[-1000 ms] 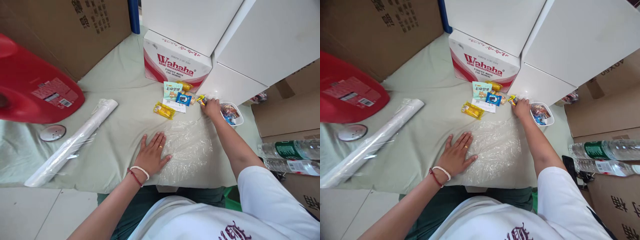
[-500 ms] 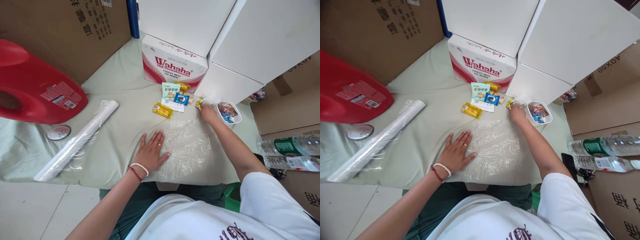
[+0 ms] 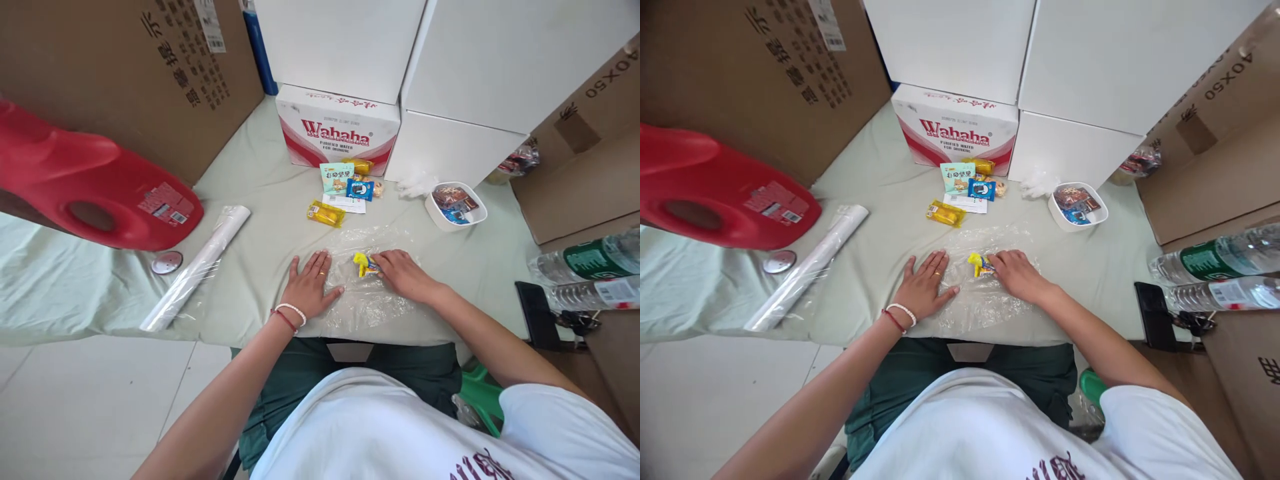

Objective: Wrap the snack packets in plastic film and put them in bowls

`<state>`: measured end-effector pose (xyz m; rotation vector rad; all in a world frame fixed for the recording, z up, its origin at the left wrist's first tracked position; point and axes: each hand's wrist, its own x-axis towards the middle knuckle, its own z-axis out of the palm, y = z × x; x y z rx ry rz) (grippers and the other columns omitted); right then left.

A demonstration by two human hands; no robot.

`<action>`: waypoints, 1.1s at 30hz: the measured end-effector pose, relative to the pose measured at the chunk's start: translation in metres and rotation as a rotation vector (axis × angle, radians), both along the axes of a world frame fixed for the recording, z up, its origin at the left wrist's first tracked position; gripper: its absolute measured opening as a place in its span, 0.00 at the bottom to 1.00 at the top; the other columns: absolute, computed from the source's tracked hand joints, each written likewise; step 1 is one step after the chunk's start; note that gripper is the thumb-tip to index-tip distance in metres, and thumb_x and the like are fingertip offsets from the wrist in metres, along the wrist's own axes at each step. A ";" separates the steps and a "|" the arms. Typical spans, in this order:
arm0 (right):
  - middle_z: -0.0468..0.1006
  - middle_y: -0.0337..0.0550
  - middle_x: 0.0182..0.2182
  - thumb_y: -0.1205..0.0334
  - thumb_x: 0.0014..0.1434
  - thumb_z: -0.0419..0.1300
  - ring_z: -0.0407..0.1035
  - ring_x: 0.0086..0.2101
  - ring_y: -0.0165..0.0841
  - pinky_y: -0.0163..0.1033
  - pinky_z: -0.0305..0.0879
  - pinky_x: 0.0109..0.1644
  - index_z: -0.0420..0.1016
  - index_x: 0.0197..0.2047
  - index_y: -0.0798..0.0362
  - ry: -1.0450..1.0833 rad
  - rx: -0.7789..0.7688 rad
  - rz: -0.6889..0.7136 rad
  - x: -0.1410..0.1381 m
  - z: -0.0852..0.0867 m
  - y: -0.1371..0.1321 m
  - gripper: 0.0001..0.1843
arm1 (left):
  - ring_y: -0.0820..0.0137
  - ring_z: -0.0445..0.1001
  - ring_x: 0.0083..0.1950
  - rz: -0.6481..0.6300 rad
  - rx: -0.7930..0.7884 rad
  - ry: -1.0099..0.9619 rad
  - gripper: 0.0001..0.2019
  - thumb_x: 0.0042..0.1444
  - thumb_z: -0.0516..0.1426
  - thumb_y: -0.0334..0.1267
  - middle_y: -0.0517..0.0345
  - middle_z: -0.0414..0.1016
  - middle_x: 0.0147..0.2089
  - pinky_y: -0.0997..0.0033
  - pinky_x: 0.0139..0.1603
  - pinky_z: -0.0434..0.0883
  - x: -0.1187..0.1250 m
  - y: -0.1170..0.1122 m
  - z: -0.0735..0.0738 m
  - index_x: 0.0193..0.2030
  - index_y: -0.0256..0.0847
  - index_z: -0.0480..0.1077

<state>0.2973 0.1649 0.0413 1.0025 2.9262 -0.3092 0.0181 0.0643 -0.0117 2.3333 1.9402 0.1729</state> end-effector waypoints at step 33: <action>0.72 0.60 0.57 0.58 0.73 0.52 0.62 0.59 0.49 0.57 0.53 0.69 0.69 0.66 0.57 0.045 0.035 -0.022 0.008 0.003 0.020 0.22 | 0.51 0.50 0.81 0.004 -0.028 0.032 0.41 0.69 0.44 0.62 0.40 0.49 0.81 0.34 0.78 0.40 0.001 0.001 0.002 0.80 0.36 0.47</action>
